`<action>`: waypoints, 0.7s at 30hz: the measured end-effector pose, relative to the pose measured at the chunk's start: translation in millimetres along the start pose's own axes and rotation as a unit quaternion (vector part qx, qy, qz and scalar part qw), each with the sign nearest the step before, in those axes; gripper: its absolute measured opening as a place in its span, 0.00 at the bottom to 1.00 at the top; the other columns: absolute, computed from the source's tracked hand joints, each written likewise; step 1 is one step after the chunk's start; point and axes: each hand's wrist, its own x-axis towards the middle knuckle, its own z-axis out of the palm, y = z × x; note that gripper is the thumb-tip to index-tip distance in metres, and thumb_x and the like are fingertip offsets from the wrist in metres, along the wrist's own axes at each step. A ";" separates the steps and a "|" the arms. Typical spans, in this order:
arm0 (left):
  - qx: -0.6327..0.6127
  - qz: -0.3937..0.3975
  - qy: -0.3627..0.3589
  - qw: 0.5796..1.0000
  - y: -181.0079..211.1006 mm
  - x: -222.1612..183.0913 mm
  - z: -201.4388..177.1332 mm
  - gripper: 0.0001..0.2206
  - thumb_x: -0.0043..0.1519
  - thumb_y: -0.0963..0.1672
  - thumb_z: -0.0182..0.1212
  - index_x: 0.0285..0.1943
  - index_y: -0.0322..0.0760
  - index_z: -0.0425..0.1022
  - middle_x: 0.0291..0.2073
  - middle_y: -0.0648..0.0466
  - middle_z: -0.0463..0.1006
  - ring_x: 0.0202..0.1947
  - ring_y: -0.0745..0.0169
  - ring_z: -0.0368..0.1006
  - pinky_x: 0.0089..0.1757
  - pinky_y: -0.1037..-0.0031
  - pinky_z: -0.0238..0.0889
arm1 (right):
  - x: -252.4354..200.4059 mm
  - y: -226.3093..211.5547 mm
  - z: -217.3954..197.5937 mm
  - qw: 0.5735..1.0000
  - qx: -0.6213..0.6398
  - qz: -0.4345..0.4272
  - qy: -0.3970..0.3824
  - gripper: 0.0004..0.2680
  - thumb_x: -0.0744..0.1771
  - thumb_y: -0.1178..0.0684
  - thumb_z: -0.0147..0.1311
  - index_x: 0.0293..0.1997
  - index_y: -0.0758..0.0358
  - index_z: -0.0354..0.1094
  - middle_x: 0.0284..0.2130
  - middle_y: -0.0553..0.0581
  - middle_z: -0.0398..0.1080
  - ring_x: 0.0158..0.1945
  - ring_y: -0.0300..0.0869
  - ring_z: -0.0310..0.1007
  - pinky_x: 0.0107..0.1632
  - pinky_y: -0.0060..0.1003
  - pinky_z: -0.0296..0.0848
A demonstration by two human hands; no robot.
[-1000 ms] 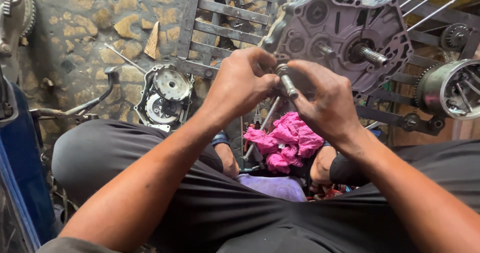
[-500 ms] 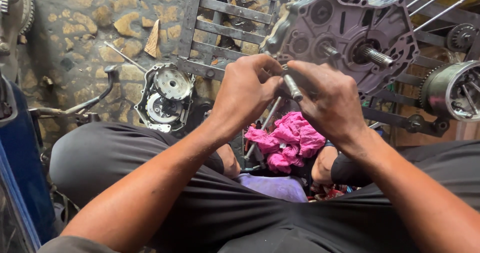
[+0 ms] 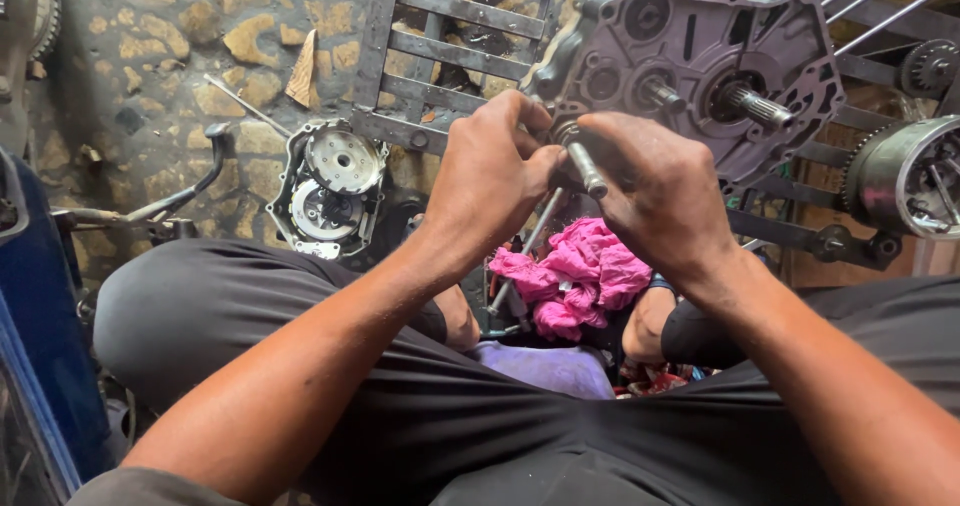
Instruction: Repairing and assembling a motorcycle engine block using various tools and cleaning with a cloth.
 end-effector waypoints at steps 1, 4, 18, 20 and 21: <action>0.006 0.011 0.006 1.000 -2.2 0.6 0.4 0.13 0.55 0.41 0.68 0.46 0.27 0.77 0.30 0.43 0.84 0.31 0.59 0.84 0.35 0.71 0.75 | -0.2 0.4 0.9 1.000 -0.010 -0.019 0.010 0.12 0.65 0.63 0.62 0.54 0.69 0.71 0.47 0.66 0.76 0.48 0.54 0.80 0.51 0.42 0.79; 0.010 0.012 0.005 1.000 -3.1 1.4 -0.1 0.13 0.55 0.42 0.69 0.44 0.27 0.78 0.30 0.43 0.84 0.31 0.60 0.84 0.34 0.72 0.76 | -0.3 2.7 0.4 0.999 -0.022 -0.043 0.016 0.12 0.66 0.64 0.62 0.54 0.70 0.70 0.48 0.67 0.76 0.51 0.56 0.79 0.53 0.43 0.78; 0.019 0.006 0.017 1.000 -10.5 4.6 0.2 0.14 0.53 0.43 0.72 0.41 0.25 0.79 0.30 0.44 0.84 0.30 0.62 0.83 0.35 0.74 0.75 | 6.1 5.8 -5.9 0.995 -0.037 -0.094 -0.007 0.12 0.66 0.63 0.61 0.54 0.71 0.70 0.48 0.68 0.75 0.52 0.58 0.77 0.53 0.45 0.77; 0.004 -0.029 -0.005 1.000 -10.9 7.5 -1.0 0.16 0.53 0.44 0.72 0.42 0.25 0.79 0.29 0.45 0.85 0.29 0.63 0.84 0.33 0.74 0.76 | 5.9 5.1 -7.4 0.993 -0.058 -0.099 -0.020 0.12 0.65 0.65 0.60 0.54 0.72 0.70 0.49 0.68 0.75 0.52 0.58 0.77 0.53 0.46 0.77; 0.003 -0.030 -0.007 1.000 -12.3 7.1 0.5 0.16 0.53 0.44 0.72 0.42 0.25 0.79 0.29 0.45 0.85 0.29 0.63 0.84 0.33 0.74 0.76 | 4.7 5.4 -7.2 0.993 -0.058 -0.098 -0.020 0.12 0.65 0.65 0.60 0.54 0.72 0.70 0.49 0.68 0.75 0.52 0.58 0.77 0.53 0.46 0.77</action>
